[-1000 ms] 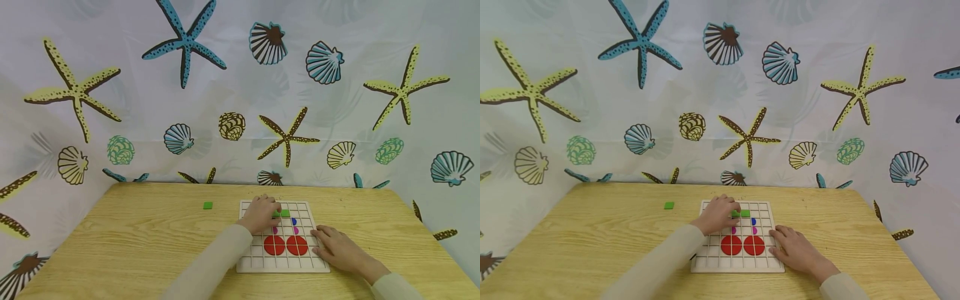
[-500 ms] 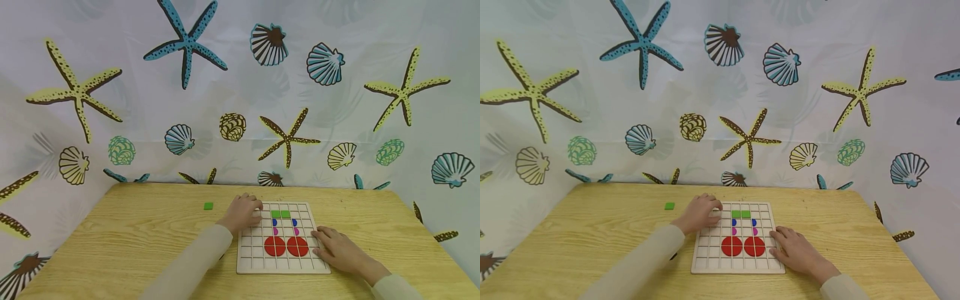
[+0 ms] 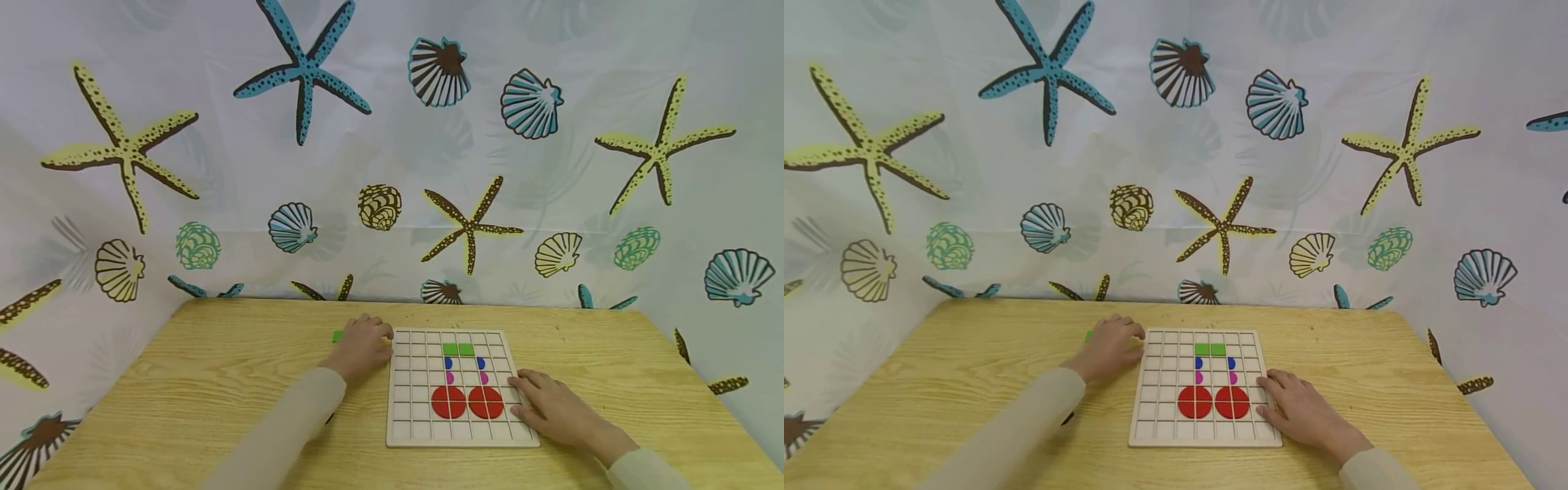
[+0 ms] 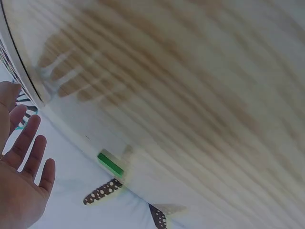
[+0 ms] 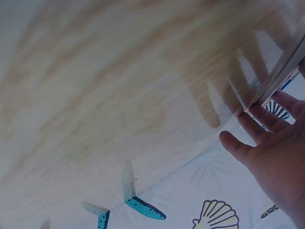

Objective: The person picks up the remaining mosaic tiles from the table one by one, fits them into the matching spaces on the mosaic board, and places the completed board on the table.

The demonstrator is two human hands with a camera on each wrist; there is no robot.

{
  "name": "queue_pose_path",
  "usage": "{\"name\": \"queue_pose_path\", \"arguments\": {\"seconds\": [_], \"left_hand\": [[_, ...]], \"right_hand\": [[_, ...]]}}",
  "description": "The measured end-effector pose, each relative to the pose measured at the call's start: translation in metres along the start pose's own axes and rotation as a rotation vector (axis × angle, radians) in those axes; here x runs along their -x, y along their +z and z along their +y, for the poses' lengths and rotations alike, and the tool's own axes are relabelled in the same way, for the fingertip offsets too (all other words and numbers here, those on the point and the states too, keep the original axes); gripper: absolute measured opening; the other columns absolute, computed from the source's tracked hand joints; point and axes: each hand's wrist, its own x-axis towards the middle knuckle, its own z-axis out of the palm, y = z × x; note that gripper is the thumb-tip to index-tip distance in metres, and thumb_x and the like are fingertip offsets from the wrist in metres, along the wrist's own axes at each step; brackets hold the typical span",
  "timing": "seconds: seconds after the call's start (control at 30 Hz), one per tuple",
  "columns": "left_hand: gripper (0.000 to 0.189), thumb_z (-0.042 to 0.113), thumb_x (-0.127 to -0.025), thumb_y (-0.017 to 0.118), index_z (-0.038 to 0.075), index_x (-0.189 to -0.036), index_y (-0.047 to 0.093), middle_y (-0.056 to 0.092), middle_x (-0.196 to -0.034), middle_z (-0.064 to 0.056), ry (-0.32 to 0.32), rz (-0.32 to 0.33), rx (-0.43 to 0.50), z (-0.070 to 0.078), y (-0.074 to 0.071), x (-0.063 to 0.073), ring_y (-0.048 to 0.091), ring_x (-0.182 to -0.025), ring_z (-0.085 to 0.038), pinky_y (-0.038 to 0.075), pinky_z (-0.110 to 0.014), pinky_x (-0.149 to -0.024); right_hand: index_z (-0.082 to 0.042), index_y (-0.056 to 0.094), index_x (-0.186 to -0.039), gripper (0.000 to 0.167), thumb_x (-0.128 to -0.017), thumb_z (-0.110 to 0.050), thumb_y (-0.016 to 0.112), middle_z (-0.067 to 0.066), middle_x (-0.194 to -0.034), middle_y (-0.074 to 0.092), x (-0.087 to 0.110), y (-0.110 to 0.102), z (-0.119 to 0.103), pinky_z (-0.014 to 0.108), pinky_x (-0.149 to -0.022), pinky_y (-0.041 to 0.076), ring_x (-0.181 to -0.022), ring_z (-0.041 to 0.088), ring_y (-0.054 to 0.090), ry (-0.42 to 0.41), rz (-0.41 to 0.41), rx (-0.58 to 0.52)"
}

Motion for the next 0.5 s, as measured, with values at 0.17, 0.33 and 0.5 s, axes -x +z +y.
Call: {"name": "queue_pose_path", "arguments": {"seconds": [0.17,0.33,0.5], "left_hand": [[0.019,0.026,-0.082,0.066,0.015,-0.097,0.064,0.063,-0.097,-0.002,-0.026,0.015,-0.011,-0.011,-0.009,0.008,0.054,-0.094,-0.026,0.041,-0.050,-0.087],[0.021,0.028,-0.081,0.067,0.016,-0.097,0.064,0.063,-0.098,-0.003,-0.058,0.032,-0.047,-0.027,-0.010,0.014,0.055,-0.097,-0.028,0.041,-0.050,-0.088],[0.022,0.028,-0.081,0.066,0.015,-0.099,0.064,0.062,-0.098,-0.004,-0.079,0.049,-0.047,-0.042,-0.010,0.021,0.054,-0.095,-0.028,0.041,-0.050,-0.085]], "right_hand": [[-0.010,0.049,-0.130,0.049,-0.092,-0.041,0.049,0.015,-0.133,0.046,0.000,0.001,0.001,0.054,-0.097,0.036,-0.123,0.034,0.044,-0.003,0.006,0.006],[-0.010,0.049,-0.130,0.049,-0.092,-0.040,0.049,0.015,-0.133,0.046,0.000,0.002,0.002,0.054,-0.096,0.036,-0.122,0.034,0.044,-0.008,0.012,0.007],[-0.010,0.049,-0.130,0.049,-0.091,-0.040,0.050,0.015,-0.132,0.047,-0.001,0.002,0.002,0.054,-0.096,0.037,-0.122,0.034,0.045,-0.013,0.014,0.007]]}}
